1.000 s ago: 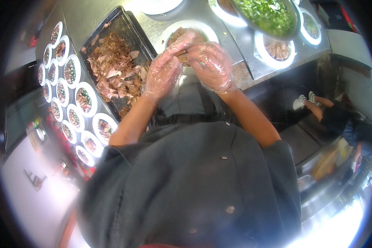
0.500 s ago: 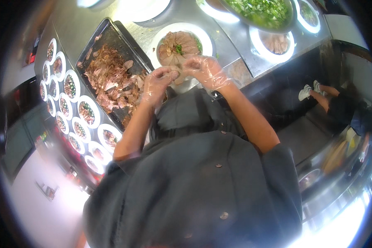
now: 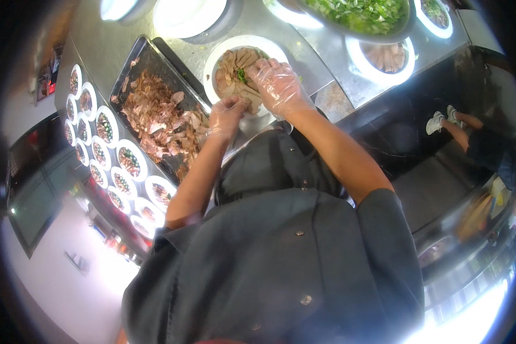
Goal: The person assembles multiple dishes by placing shredded meat and chopped green vegetables onto white plates arranged on a stainless steel counter. They use gloved hands to pick up portions of meat from a large tray and arrange them over a bed of greens on each plate.
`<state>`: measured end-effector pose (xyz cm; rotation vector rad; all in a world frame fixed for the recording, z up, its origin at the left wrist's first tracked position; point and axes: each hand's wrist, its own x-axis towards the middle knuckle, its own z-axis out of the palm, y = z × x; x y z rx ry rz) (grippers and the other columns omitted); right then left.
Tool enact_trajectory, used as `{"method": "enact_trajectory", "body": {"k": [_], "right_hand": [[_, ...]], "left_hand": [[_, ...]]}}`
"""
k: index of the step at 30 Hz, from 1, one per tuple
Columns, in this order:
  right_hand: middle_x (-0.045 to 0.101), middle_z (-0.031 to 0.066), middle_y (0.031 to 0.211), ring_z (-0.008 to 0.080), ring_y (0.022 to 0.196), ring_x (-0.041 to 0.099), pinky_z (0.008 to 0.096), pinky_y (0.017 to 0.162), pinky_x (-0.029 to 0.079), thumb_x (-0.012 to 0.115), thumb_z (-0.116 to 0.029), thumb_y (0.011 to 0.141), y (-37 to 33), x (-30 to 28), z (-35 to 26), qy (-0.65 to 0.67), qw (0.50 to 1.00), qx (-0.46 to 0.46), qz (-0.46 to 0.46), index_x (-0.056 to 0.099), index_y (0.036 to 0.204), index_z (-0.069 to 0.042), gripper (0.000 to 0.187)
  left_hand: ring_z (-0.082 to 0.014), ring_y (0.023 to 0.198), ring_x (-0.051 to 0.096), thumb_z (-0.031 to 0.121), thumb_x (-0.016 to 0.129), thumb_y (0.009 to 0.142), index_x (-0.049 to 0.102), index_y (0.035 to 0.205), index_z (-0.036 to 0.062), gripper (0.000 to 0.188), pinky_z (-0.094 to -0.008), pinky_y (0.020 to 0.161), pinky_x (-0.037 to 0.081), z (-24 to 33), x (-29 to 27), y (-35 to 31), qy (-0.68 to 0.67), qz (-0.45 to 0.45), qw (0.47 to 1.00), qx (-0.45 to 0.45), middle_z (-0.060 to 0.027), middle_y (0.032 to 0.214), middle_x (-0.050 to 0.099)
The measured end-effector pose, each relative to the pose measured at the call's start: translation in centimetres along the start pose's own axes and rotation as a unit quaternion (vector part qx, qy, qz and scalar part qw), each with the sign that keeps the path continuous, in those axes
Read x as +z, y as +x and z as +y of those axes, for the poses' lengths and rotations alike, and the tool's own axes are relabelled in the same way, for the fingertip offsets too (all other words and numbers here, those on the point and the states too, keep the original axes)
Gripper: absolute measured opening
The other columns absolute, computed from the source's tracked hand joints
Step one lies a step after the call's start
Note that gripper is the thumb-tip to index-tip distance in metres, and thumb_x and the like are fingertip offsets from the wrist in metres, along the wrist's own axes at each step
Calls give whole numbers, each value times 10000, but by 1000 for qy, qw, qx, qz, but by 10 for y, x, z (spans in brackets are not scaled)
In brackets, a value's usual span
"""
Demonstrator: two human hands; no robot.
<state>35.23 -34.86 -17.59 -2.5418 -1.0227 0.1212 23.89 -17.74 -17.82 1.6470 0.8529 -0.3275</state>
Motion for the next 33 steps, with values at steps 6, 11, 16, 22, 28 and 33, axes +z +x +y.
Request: {"method": "enact_trajectory", "body": {"k": [6,11,16,22,28,33], "right_hand": [[701,136,1335,314,1248,664,465,1063,522,653,-188,930,-4,-2,13,15,999,-34,11,696,1330,-77,418],[761,72,1079,281,1066,717,441,903,578,644,-195,948,-4,3,27,11,997,-38,64,724,1136,-109,222],[723,68,1029,283,1002,711,436,830,580,659,-204,955,-10,12,30,26,992,-15,119,707,1083,-127,157],[706,72,1093,301,1035,721,448,857,597,683,-216,952,-11,2,24,43,994,-68,71,712,1113,-133,183],[705,78,1096,311,1046,721,461,910,594,691,-224,945,-20,10,24,57,990,-102,75,721,1160,-128,237],[702,82,1101,310,1037,725,454,897,584,686,-186,929,-17,1,19,41,991,-83,101,718,1159,-133,239]], "left_hand": [[-139,797,699,236,751,987,811,1041,-23,271,-290,756,537,14,-1,-3,61,-12,998,8,-73,898,800],[-142,777,702,239,752,975,817,1023,-21,272,-296,727,538,45,3,-22,48,-1,999,12,-80,891,799],[-124,761,693,248,757,970,819,1012,-15,273,-290,712,537,43,9,-11,61,10,998,28,-72,850,787],[-121,766,699,221,771,966,809,1015,-9,238,-293,707,545,26,21,3,27,63,995,70,-72,841,782],[-177,771,720,232,839,909,765,1044,13,268,-326,726,573,23,27,4,150,144,967,146,-99,884,777],[-181,760,709,198,833,905,688,994,23,244,-324,738,574,30,26,3,136,120,971,154,-96,840,743]]}}
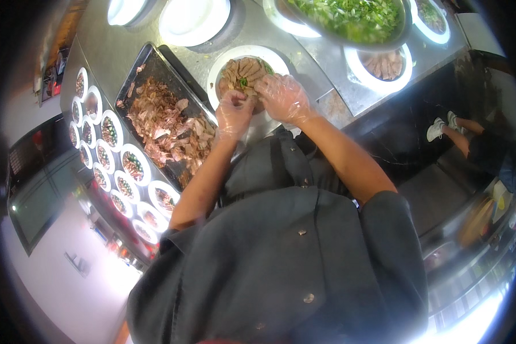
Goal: The person assembles multiple dishes by placing shredded meat and chopped green vegetables onto white plates arranged on a stainless steel counter. They use gloved hands to pick up portions of meat from a large tray and arrange them over a bed of greens on each plate.
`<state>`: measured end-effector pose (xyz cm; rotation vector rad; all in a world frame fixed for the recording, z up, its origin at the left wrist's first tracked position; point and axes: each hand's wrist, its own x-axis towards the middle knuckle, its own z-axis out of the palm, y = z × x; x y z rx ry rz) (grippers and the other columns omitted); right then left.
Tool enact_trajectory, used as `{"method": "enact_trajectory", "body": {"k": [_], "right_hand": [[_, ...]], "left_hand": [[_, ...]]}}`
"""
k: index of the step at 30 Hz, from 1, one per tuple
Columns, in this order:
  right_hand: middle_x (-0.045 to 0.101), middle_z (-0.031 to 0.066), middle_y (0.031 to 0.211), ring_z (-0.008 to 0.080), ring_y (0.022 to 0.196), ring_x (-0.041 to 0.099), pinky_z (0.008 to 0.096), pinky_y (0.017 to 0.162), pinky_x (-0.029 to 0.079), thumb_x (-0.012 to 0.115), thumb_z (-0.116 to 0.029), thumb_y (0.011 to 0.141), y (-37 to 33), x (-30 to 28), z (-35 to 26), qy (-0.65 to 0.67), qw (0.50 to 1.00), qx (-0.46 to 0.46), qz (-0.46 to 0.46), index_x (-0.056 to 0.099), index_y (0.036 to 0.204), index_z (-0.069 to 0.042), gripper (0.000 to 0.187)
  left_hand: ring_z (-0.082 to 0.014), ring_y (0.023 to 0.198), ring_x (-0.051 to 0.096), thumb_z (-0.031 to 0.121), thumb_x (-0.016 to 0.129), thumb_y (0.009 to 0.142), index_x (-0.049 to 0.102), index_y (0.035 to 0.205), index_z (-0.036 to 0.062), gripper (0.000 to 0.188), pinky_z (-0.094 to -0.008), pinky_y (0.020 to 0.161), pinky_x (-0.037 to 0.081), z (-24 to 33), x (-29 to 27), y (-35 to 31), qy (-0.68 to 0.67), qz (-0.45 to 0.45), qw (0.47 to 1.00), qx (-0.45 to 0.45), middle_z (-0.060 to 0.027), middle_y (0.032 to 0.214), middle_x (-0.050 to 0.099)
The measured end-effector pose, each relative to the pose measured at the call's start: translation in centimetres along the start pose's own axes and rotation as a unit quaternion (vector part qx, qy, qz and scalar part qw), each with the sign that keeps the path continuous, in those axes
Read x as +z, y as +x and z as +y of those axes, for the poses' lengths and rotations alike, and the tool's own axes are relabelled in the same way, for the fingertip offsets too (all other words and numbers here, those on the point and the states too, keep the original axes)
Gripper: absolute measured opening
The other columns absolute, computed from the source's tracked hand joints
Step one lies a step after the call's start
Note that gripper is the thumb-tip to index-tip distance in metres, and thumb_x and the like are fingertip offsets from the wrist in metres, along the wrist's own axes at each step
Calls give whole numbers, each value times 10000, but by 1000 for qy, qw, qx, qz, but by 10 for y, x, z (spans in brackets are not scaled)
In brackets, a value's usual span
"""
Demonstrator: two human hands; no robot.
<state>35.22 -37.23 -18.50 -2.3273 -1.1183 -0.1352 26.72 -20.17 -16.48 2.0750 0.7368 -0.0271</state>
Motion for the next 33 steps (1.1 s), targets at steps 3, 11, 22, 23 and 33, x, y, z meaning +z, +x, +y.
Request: {"method": "enact_trajectory", "body": {"k": [3,11,22,23,33], "right_hand": [[703,82,1096,307,1029,720,447,900,577,706,-160,909,-2,12,9,9,1000,-4,-22,720,1149,-135,241],[702,82,1085,289,1053,728,445,900,585,696,-155,904,-2,3,-3,13,998,-10,55,721,1143,-136,241],[692,100,1098,321,1020,714,436,879,595,686,-143,911,3,15,2,3,999,-25,-38,712,1185,-122,276],[696,111,1102,326,1026,718,439,889,595,672,-148,911,0,15,-3,-1,999,-18,-31,720,1162,-110,259],[672,40,954,272,922,698,414,816,562,706,-155,878,-12,13,-1,-40,998,-38,25,720,1009,-137,133]], "left_hand": [[-161,746,678,193,836,884,692,932,29,223,-341,722,556,-22,10,4,-77,8,997,-10,-101,821,728],[-272,764,723,241,810,910,713,957,28,239,-384,741,572,-14,8,0,-2,46,999,18,-140,842,747],[-334,791,749,253,808,899,733,942,51,219,-425,744,578,-4,19,2,63,68,996,7,-168,860,761],[-324,787,748,256,812,895,732,941,49,227,-416,744,579,-8,19,4,36,60,998,5,-165,861,761],[-262,783,758,291,825,905,781,1033,68,260,-380,732,583,2,4,0,25,37,999,-15,-118,855,783]]}}
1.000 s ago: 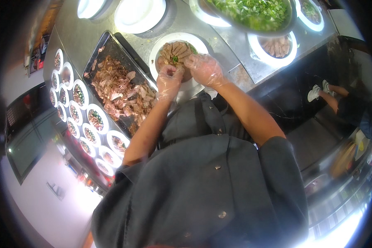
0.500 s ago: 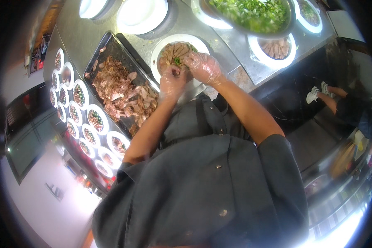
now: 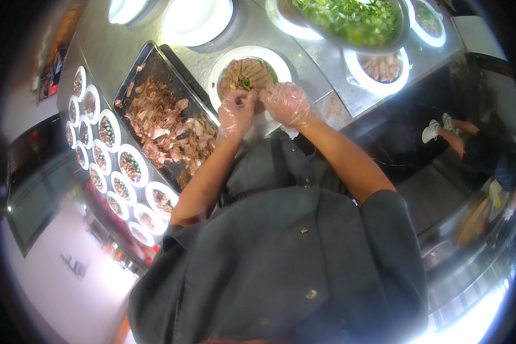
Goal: The person assembles multiple dishes by placing shredded meat and chopped green vegetables onto white plates arranged on a stainless steel counter. They use gloved hands to pick up portions of meat from a large tray and arrange them over a bed of greens on each plate.
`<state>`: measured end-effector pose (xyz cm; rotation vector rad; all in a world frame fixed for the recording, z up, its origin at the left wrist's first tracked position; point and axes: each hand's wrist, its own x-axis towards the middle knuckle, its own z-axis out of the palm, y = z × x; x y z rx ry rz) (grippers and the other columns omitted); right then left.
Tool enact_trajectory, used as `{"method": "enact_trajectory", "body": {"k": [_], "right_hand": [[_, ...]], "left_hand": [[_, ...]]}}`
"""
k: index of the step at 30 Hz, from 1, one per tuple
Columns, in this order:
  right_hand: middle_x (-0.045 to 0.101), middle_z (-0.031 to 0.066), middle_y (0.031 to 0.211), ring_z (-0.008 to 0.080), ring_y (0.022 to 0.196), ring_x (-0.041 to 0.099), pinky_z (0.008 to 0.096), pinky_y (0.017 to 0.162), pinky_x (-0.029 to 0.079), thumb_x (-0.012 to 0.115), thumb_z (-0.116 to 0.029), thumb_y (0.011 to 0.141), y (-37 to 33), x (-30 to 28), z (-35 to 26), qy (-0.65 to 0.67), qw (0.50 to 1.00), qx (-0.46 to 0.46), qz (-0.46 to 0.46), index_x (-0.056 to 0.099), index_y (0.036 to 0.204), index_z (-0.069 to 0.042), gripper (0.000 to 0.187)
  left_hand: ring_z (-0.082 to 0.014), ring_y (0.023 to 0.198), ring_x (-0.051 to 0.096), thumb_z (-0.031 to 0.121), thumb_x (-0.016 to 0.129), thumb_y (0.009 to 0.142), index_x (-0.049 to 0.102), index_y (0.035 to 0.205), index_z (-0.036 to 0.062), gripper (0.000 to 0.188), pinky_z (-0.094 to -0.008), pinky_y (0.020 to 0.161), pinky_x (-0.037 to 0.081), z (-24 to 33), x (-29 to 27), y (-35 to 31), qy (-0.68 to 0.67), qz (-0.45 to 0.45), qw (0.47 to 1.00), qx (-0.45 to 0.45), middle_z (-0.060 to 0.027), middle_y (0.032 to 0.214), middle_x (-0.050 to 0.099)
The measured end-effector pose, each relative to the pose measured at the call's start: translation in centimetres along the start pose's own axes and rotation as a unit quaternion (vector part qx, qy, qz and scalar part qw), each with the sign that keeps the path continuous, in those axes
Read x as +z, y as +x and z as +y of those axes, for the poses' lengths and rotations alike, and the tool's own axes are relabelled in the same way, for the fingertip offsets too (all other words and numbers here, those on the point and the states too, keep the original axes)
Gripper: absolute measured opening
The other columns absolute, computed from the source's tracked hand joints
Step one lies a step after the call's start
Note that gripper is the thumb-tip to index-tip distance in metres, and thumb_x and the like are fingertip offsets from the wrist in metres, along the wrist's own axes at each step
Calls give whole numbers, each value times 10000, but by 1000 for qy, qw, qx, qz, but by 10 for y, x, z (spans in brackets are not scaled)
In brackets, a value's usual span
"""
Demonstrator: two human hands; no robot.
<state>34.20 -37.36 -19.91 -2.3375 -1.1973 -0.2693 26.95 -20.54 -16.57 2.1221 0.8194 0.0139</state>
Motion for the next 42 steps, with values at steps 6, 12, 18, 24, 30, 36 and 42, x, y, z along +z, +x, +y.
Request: {"method": "enact_trajectory", "body": {"k": [6,12,18,24,30,36,42], "right_hand": [[721,42,1054,277,994,696,438,861,550,703,-154,892,0,-3,6,16,997,69,3,736,1077,-145,189],[744,57,1167,272,1108,696,449,954,537,691,-183,919,24,-12,24,-33,995,26,-87,747,1202,-145,291],[757,75,1096,277,1057,730,438,877,607,711,-192,907,14,13,29,-1,999,39,-2,742,1111,-130,216],[750,95,1017,350,853,750,438,770,634,728,-75,868,20,11,26,201,966,129,99,727,1001,-115,139],[750,61,1161,297,1080,712,431,930,580,777,-139,890,6,0,21,63,996,40,-43,752,1093,-127,204],[724,37,1278,296,1158,682,453,977,556,769,-177,897,5,-11,19,131,988,77,-3,748,1091,-129,201],[704,53,1329,301,1212,667,472,1079,516,764,-176,902,18,-12,24,61,996,45,-46,736,1127,-128,232]], "left_hand": [[-277,750,735,277,820,900,756,963,93,205,-409,718,574,-9,12,10,25,48,997,60,-94,800,744],[-258,715,708,253,839,893,737,985,91,212,-394,700,561,-22,24,11,-53,58,994,74,-89,785,718],[-174,745,660,196,839,905,755,1026,56,203,-345,731,552,-9,16,7,-20,33,998,51,-91,841,726],[-157,739,644,178,836,911,714,1000,29,212,-336,724,542,-11,20,-1,-13,52,995,83,-90,837,718],[-138,754,640,182,858,900,714,1025,25,247,-322,737,543,-19,27,6,-19,47,996,77,-98,848,709],[-258,743,710,265,840,912,724,1030,54,268,-388,727,575,-7,7,1,2,9,997,79,-123,827,736],[-404,801,753,447,813,935,708,1027,118,358,-513,708,584,-24,0,-4,225,-78,967,95,-146,852,771]]}}
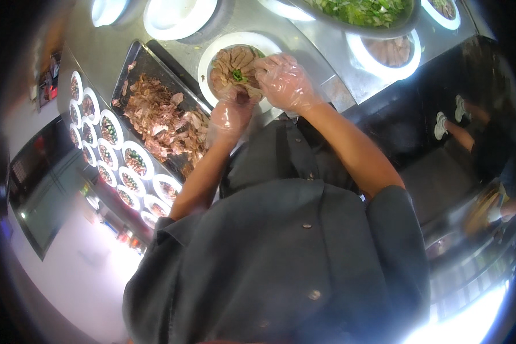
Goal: The person assembles multiple dishes by placing shredded meat and chopped green vegetables onto white plates arranged on a stainless steel counter. They use gloved hands to pick up portions of meat from a large tray and arrange them over a bed of greens on each plate.
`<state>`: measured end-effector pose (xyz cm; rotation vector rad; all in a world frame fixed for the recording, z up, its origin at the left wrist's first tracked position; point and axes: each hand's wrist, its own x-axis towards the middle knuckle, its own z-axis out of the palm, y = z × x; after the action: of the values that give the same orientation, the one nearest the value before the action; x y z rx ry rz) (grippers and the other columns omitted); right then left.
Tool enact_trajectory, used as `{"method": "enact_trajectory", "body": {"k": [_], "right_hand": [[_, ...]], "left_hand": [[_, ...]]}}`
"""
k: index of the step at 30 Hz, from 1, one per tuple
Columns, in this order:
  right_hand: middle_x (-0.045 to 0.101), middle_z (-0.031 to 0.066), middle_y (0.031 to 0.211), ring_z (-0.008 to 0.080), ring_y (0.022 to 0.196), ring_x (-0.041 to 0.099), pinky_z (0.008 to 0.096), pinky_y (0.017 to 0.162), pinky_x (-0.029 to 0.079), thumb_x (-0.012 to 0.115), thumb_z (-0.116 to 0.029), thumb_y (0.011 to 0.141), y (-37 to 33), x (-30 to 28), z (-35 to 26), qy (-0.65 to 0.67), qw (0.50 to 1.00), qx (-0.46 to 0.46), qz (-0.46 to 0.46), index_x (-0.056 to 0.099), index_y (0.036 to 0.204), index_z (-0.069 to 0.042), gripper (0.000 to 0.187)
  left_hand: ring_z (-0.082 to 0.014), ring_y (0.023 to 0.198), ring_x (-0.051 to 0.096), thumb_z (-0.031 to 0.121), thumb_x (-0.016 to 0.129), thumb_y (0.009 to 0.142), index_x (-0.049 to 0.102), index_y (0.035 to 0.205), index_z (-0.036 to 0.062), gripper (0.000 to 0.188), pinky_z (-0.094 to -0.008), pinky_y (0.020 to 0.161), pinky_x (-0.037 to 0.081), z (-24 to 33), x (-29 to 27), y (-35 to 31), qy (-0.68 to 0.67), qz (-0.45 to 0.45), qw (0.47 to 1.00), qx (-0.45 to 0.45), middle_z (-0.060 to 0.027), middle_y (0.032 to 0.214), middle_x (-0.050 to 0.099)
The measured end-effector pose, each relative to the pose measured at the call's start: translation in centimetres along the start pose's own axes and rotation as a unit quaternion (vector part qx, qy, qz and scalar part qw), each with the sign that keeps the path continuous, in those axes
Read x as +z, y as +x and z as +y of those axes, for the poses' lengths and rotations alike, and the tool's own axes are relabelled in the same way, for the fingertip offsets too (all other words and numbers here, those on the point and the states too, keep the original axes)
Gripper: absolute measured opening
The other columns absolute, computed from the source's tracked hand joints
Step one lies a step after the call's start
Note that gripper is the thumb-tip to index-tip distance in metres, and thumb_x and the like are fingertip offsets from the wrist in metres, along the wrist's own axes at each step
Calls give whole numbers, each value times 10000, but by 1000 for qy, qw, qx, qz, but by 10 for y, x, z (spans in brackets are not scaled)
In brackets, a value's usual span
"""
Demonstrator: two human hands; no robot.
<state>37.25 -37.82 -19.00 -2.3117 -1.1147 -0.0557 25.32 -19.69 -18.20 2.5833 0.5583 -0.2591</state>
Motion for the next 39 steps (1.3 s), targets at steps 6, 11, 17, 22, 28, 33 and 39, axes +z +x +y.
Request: {"method": "enact_trajectory", "body": {"k": [6,11,17,22,28,33,39], "right_hand": [[715,48,1272,289,1224,654,473,1092,489,716,-241,953,12,-7,-5,22,999,-12,-24,750,1076,-124,173],[700,65,1137,279,1153,668,451,1057,498,737,-265,933,2,5,-6,-13,998,-24,-49,739,1067,-129,191],[737,104,1116,301,1038,734,430,923,588,777,-258,967,18,-17,-54,166,981,95,-36,762,1119,-83,232],[787,116,1168,211,1045,767,362,906,612,784,-195,1002,33,19,-49,435,861,257,-56,777,1172,-49,224],[809,98,1103,165,1052,767,321,942,596,783,-151,991,52,25,-50,377,869,320,3,774,1183,-59,213],[778,135,1188,242,1110,764,352,915,628,769,-78,951,48,37,-39,152,978,115,84,779,1094,-46,147],[783,152,1180,285,1108,765,400,958,619,776,-44,929,50,32,-58,263,933,230,84,788,1096,-48,167]], "left_hand": [[-396,751,730,414,824,938,700,1015,103,344,-509,672,563,8,-17,-6,-80,30,996,11,-160,813,745],[-220,856,743,275,788,978,714,1125,36,290,-384,753,574,-9,-29,-12,-297,71,949,-77,-114,911,750],[-221,1118,723,-46,606,1030,568,1491,26,468,-348,979,587,-30,-61,-16,-389,3,921,29,-174,1274,719],[-224,1105,763,121,783,989,660,1377,49,414,-363,950,604,-3,-85,-1,-348,-37,936,-30,-149,1197,784],[-247,1216,710,76,668,1068,575,1441,-64,409,-348,1052,581,-33,-66,27,-494,-6,869,-4,-206,1337,716],[-308,1293,696,-47,536,1089,540,1456,-88,370,-368,1093,589,-50,-87,27,-623,-28,775,-100,-250,1403,674],[-307,1250,710,-15,782,963,610,1411,-32,480,-389,1104,593,-46,-81,39,-627,-56,774,-60,-218,1356,699]]}}
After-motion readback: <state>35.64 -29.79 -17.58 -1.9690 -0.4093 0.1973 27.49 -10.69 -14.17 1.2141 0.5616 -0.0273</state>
